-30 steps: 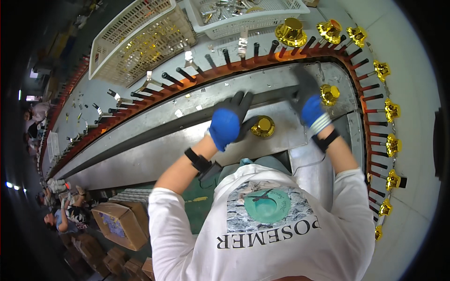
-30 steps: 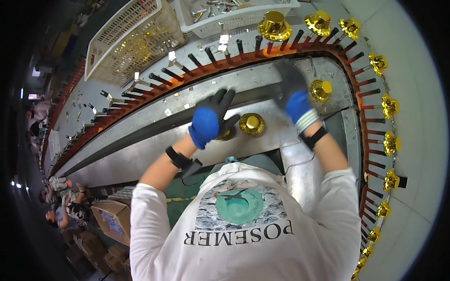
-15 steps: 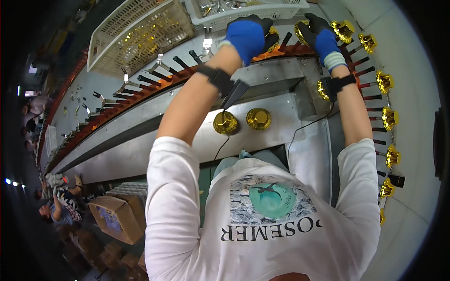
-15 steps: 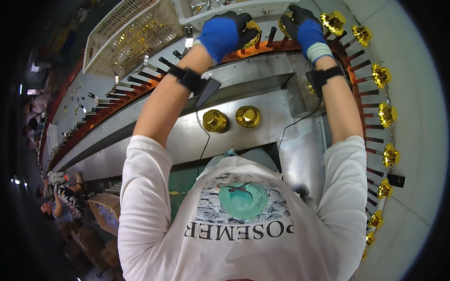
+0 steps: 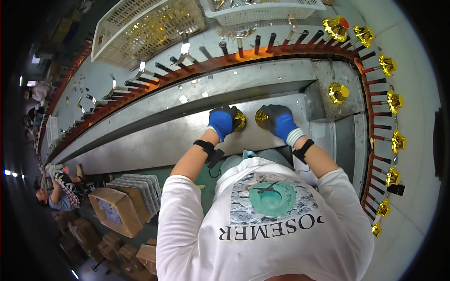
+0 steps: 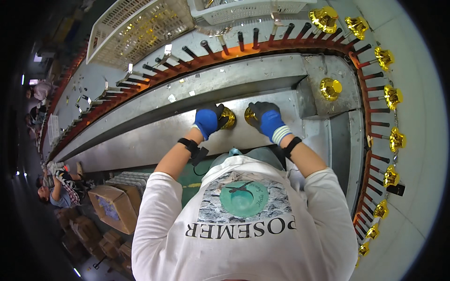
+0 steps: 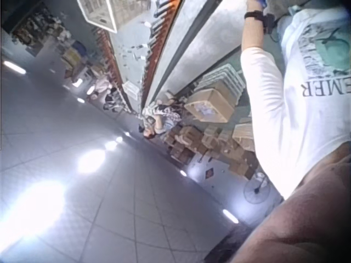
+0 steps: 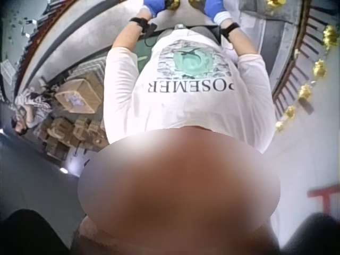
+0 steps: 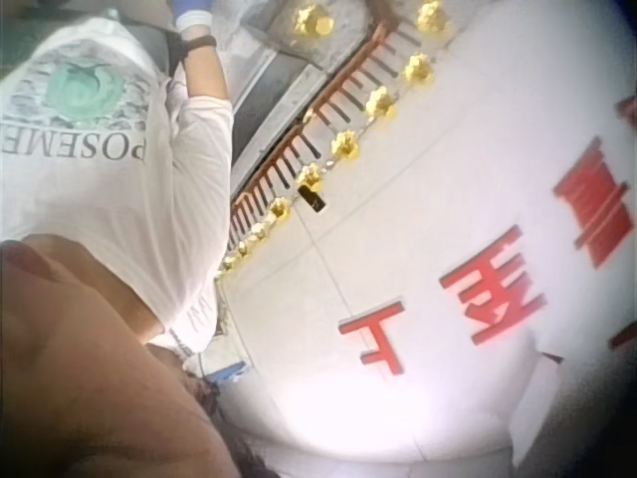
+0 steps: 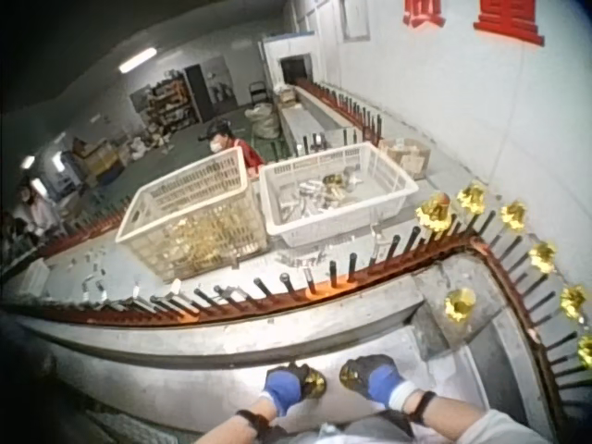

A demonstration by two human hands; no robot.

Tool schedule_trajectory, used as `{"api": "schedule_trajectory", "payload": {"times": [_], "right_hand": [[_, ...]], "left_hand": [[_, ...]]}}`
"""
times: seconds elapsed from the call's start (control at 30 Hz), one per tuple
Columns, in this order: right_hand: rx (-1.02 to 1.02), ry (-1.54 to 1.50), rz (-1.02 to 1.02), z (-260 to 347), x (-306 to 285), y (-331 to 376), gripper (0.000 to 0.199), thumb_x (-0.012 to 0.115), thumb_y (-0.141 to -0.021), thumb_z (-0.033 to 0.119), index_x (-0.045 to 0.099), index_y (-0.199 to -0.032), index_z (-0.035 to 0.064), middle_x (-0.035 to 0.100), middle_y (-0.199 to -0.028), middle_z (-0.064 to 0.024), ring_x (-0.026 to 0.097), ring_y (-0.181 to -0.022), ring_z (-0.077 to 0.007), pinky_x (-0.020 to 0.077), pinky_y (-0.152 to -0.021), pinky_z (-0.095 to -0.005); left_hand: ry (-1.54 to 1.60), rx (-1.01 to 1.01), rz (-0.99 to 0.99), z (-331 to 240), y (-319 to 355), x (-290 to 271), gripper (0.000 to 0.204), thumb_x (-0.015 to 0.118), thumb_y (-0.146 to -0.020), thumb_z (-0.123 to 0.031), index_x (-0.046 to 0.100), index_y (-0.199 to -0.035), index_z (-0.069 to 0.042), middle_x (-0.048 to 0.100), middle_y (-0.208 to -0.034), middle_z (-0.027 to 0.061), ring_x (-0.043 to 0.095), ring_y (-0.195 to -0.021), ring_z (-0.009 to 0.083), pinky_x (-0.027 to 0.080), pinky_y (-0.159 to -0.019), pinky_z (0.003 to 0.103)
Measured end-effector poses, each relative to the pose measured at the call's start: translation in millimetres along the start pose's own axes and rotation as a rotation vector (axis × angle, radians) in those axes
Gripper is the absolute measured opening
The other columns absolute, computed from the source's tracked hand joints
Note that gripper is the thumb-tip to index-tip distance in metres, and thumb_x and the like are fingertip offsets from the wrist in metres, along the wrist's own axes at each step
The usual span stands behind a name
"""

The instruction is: The person picks up gold-colored plastic components from a conveyor belt and inserts them into slots on a vertical rack by hand.

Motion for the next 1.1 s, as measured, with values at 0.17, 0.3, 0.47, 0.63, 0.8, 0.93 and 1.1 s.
{"api": "schedule_trajectory", "payload": {"times": [0.17, 0.3, 0.47, 0.63, 0.8, 0.93, 1.1], "right_hand": [[-0.014, -0.015, -0.067, -2, -38, 5, 0.077, 0.083, -0.083, 0.041, 0.058, -0.146, 0.0041, 0.064, -0.141, -0.0247, 0.063, -0.125, -0.0451, 0.0491, -0.109, -0.0524], [0.115, 0.173, -0.612, -56, -207, -37, 0.064, 0.082, -0.089, 0.027, 0.061, -0.142, -0.0016, 0.063, -0.144, -0.0246, 0.061, -0.13, -0.044, 0.0488, -0.112, -0.0505], [0.263, 0.563, -0.947, -191, -369, -88, 0.071, 0.076, -0.092, 0.052, 0.063, -0.143, 0.0043, 0.063, -0.143, -0.0257, 0.059, -0.133, -0.0449, 0.0485, -0.111, -0.0495], [0.512, 0.16, -0.537, -236, -319, -128, 0.07, 0.069, -0.096, 0.05, 0.062, -0.145, 0.0015, 0.068, -0.138, -0.027, 0.066, -0.129, -0.0406, 0.0509, -0.11, -0.0444], [0.283, 0.205, -0.608, -206, -322, -108, 0.059, 0.071, -0.099, 0.043, 0.064, -0.139, 0.0005, 0.074, -0.124, -0.0248, 0.072, -0.111, -0.039, 0.0573, -0.096, -0.0441], [0.099, 0.129, -0.681, -86, -311, -55, 0.042, 0.08, -0.094, 0.024, 0.07, -0.129, 0.003, 0.074, -0.113, -0.0182, 0.072, -0.097, -0.0321, 0.0576, -0.086, -0.0421], [-0.085, 0.041, -0.477, -11, -200, 4, 0.051, 0.085, -0.085, 0.017, 0.068, -0.131, 0.0025, 0.074, -0.114, -0.0187, 0.072, -0.096, -0.0352, 0.0581, -0.085, -0.0453]], "left_hand": [[-0.084, -0.042, -0.001, -35, -4, -57, 0.082, 0.082, -0.083, -0.046, 0.053, -0.149, -0.006, 0.067, -0.123, 0.0248, 0.071, -0.093, 0.0427, 0.058, -0.078, 0.053], [0.134, 0.281, -0.309, -103, -62, -194, 0.068, 0.077, -0.091, -0.037, 0.055, -0.144, -0.001, 0.067, -0.12, 0.0233, 0.072, -0.087, 0.0412, 0.058, -0.071, 0.048], [0.01, 0.436, -0.647, -172, -185, -286, 0.06, 0.077, -0.091, -0.042, 0.059, -0.136, -0.007, 0.069, -0.118, 0.0223, 0.073, -0.089, 0.0403, 0.058, -0.072, 0.05], [-0.037, 0.247, -0.441, -168, -271, -267, 0.05, 0.07, -0.094, -0.049, 0.065, -0.132, -0.016, 0.073, -0.119, 0.022, 0.073, -0.103, 0.0394, 0.058, -0.086, 0.053], [0.018, 0.356, -0.508, -155, -257, -263, 0.034, 0.071, -0.094, -0.041, 0.072, -0.112, -0.013, 0.076, -0.103, 0.0178, 0.074, -0.089, 0.0387, 0.058, -0.076, 0.051], [-0.004, 0.421, -0.664, -151, -180, -277, 0.034, 0.075, -0.093, -0.034, 0.07, -0.118, -0.011, 0.073, -0.097, 0.018, 0.072, -0.079, 0.0393, 0.057, -0.068, 0.05], [0.318, 0.338, -0.19, -99, -65, -212, 0.042, 0.078, -0.092, -0.029, 0.067, -0.128, -0.011, 0.069, -0.092, 0.0154, 0.069, -0.071, 0.0361, 0.054, -0.063, 0.045]]}}
Point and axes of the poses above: each hand's wrist, its own y-axis away from the middle knuckle, its own x-axis out of the palm, z = x × y, the point moved 6 cm from there along -y, towards the middle knuckle
